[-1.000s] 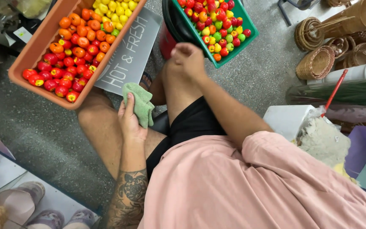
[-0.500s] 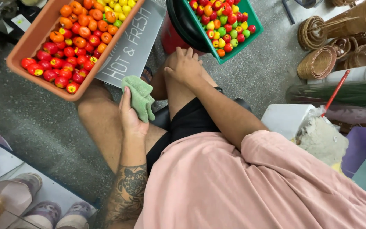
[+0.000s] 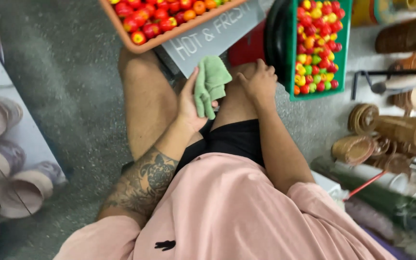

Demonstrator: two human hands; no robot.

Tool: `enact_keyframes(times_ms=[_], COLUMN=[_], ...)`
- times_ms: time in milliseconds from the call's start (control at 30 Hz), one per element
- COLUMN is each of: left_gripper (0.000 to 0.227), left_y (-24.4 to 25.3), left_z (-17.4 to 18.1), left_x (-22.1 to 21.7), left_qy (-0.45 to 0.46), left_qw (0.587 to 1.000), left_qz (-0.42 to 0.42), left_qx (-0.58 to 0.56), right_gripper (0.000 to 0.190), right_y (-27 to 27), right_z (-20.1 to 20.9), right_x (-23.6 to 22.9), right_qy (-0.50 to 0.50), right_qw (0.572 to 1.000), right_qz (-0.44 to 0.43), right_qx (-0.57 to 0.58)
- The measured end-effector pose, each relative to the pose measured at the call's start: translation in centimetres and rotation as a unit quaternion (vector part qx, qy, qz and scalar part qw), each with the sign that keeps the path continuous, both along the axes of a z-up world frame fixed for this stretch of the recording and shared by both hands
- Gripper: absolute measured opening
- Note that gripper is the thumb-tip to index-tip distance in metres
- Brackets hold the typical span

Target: The person is cleaning small plastic fruit and vegetable toys by wiping each one with a green cloth and then sorting them into different bins.

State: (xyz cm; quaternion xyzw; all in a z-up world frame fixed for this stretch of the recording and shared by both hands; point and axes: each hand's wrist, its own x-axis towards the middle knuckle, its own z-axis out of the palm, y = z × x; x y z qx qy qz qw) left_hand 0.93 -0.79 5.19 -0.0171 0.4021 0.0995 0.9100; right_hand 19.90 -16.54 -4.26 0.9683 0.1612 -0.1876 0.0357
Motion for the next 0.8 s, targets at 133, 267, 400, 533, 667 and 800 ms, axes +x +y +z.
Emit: enact_keyframes(times_ms=[133, 267, 400, 533, 667, 800], left_gripper=[0.040, 0.031, 0.045, 0.044, 0.040, 0.039], left_y=[0.0, 0.3, 1.0, 1.6, 2.3, 2.5], left_z=[-0.4, -1.7, -1.8, -2.0, -2.2, -2.8], left_x=[-0.9, -0.4, -0.3, -0.5, -1.2, -1.7], left_qy=[0.027, 0.076, 0.129, 0.131, 0.129, 0.127], left_qw=[0.998, 0.995, 0.990, 0.989, 0.989, 0.988], left_qz=[0.049, 0.032, 0.044, 0.065, 0.059, 0.085], left_qx=[0.014, 0.049, 0.027, 0.035, 0.049, 0.023], right_gripper=[0.083, 0.023, 0.008, 0.016, 0.025, 0.038], right_y=[1.6, 6.9, 14.7, 20.8, 23.7, 25.0], right_z=[1.9, 5.3, 6.6, 3.4, -0.8, -0.2], right_x=[-0.8, -0.4, 0.3, 1.0, 2.4, 1.2], right_qy=[0.007, -0.168, -0.153, -0.056, -0.066, -0.005], right_qw=[1.000, 0.926, 0.847, 0.899, 0.935, 0.964], right_qz=[-0.008, 0.168, 0.321, 0.317, 0.326, 0.262], right_qx=[0.022, 0.293, 0.394, 0.298, 0.122, 0.041])
